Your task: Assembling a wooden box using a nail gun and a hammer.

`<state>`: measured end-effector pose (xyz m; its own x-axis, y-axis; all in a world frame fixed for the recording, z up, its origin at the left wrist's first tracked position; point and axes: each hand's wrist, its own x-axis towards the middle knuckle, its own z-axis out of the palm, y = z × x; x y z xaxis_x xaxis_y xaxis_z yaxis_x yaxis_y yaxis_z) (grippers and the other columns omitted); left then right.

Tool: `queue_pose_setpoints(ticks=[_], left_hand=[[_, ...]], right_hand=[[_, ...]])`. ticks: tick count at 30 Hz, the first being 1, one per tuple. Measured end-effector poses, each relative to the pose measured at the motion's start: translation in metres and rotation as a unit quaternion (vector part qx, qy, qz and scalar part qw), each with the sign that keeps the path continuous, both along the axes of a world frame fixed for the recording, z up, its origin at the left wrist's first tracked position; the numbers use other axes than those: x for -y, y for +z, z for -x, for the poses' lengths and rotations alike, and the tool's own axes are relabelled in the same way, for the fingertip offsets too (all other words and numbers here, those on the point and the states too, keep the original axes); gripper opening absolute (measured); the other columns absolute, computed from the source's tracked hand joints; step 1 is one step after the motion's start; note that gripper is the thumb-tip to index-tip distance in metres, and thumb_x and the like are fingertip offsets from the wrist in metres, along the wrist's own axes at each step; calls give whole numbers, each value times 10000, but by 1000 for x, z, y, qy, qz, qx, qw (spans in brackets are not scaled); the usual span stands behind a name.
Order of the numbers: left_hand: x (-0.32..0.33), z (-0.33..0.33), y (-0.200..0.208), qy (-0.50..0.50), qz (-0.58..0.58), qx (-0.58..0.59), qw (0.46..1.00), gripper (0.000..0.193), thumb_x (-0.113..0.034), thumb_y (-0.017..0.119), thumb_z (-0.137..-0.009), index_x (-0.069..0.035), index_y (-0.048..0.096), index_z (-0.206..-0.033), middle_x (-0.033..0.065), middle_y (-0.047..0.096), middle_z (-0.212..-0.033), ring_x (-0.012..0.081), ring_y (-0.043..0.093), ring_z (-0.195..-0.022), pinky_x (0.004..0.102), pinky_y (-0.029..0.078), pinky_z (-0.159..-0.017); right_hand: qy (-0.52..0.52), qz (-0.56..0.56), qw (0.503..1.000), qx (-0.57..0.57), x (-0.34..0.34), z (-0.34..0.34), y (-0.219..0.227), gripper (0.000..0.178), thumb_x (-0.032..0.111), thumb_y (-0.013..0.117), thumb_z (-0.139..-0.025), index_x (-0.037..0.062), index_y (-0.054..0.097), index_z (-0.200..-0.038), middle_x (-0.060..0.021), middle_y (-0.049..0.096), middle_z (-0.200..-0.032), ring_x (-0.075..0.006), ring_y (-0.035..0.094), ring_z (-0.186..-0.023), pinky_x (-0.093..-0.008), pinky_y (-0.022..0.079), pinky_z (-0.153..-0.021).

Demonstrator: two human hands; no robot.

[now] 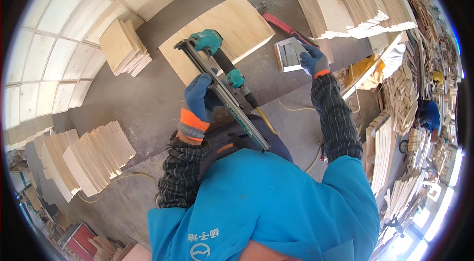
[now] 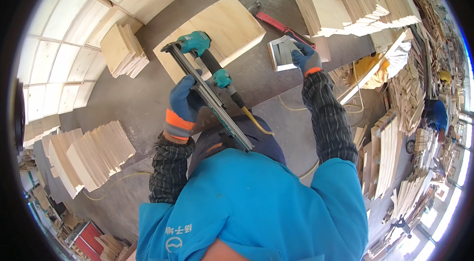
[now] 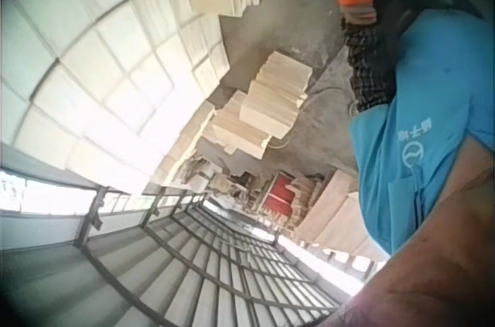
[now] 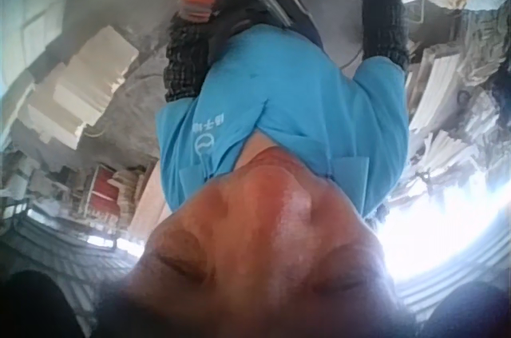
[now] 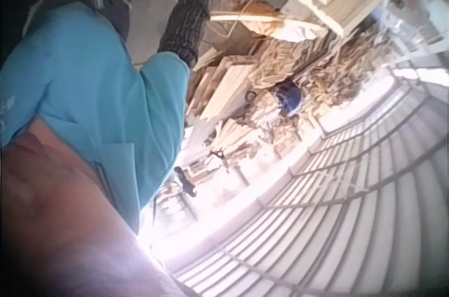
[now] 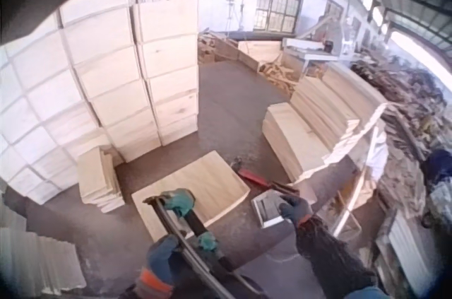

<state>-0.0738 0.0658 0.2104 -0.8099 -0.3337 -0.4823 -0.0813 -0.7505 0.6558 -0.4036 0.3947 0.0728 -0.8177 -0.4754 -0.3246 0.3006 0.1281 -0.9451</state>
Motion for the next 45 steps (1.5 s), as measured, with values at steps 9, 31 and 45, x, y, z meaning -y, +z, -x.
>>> queue_pose_setpoints(ticks=[9, 31, 45], left_hand=[[-9, 6, 3, 7, 9, 20, 1000, 433, -284, 563, -1117, 44, 637, -1390, 154, 724, -1089, 301, 788, -896, 467, 707, -751], [-13, 16, 11, -44, 32, 10, 998, 438, -310, 566, -1121, 23, 636, -1397, 143, 748, -1171, 263, 778, -985, 422, 677, -858], [-42, 30, 7, -67, 78, 34, 994, 388, -303, 611, -1063, 60, 649, -1194, 180, 761, -996, 271, 788, -745, 396, 685, -621]], right_hand=[[-53, -320, 928, -185, -22, 42, -83, 373, 146, 781, -949, 116, 801, -1321, -74, 826, -1115, -175, 745, -910, -338, 586, -830], [42, 126, 980, 151, 66, -90, 151, 447, 113, 690, -1042, 63, 617, -1481, -60, 697, -1158, -140, 717, -931, -388, 672, -847], [217, -210, 902, -308, 185, -186, 234, 325, 216, 705, -1050, -7, 783, -1273, -115, 827, -984, -168, 775, -863, -329, 609, -804]])
